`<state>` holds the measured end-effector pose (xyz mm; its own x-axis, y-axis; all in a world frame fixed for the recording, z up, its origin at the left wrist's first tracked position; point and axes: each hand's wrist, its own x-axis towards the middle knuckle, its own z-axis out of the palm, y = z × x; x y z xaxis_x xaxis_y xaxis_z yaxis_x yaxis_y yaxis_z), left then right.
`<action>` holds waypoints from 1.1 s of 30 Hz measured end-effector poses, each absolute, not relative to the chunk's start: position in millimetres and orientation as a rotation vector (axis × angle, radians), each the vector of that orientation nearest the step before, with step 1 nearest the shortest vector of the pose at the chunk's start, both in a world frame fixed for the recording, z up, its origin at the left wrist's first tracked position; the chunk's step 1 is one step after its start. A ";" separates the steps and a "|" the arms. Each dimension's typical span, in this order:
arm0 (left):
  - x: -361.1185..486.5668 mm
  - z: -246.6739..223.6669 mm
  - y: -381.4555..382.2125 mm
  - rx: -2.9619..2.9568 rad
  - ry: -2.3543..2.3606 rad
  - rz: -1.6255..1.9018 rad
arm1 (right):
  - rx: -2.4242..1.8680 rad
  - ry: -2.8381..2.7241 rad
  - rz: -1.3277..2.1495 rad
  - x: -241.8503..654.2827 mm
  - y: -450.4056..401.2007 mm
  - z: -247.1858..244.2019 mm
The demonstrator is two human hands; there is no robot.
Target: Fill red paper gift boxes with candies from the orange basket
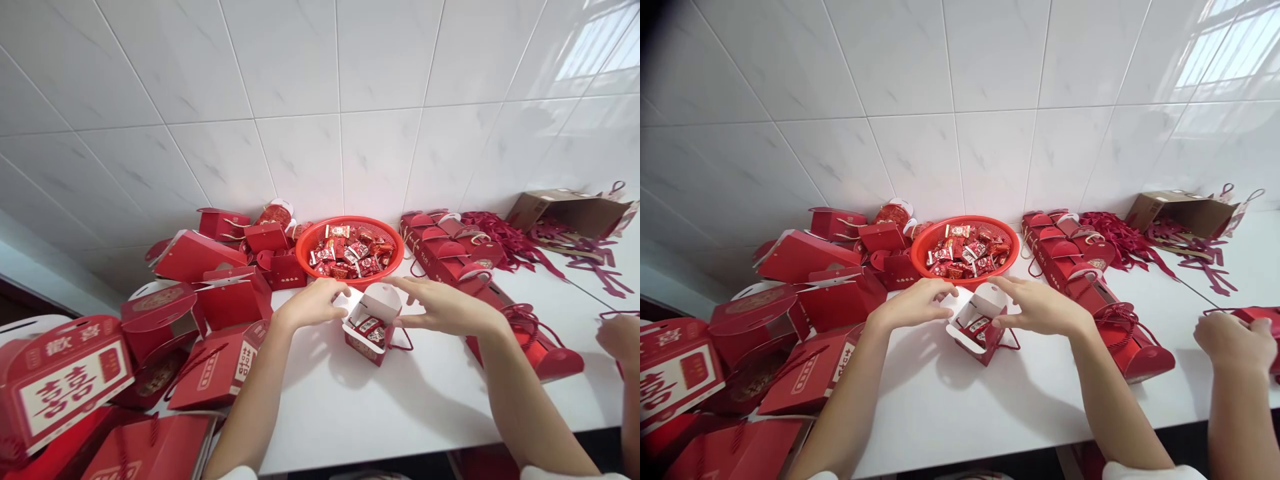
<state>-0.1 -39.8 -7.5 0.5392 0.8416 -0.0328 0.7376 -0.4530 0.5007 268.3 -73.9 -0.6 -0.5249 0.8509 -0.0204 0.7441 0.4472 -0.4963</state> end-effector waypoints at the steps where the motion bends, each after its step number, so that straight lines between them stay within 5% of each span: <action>1: 1.8 -5.7 -41.5 2.303 1.227 0.306 | -1.407 -2.424 0.675 266.8 -77.7 -10.1; 11: 21.3 -11.7 -50.1 2.173 0.771 0.057 | -1.349 -1.745 0.595 234.3 -104.8 -106.6; 19: 29.6 -17.8 -47.2 2.437 1.206 0.365 | -1.178 -1.628 0.780 231.5 -114.2 -111.1; 27: 28.9 -28.5 -43.1 2.342 1.119 0.063 | -1.373 -1.334 0.766 247.9 -114.8 -119.3; 33: 29.4 -36.6 -35.1 2.182 1.081 -0.058 | -1.200 -1.252 1.293 256.6 -123.1 -97.9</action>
<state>29.4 -35.1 -36.6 0.6523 0.6846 -0.3253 0.7154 -0.4143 0.5626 256.6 -123.1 -97.9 -0.0788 0.9962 -0.0368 0.0048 -0.0366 -0.9993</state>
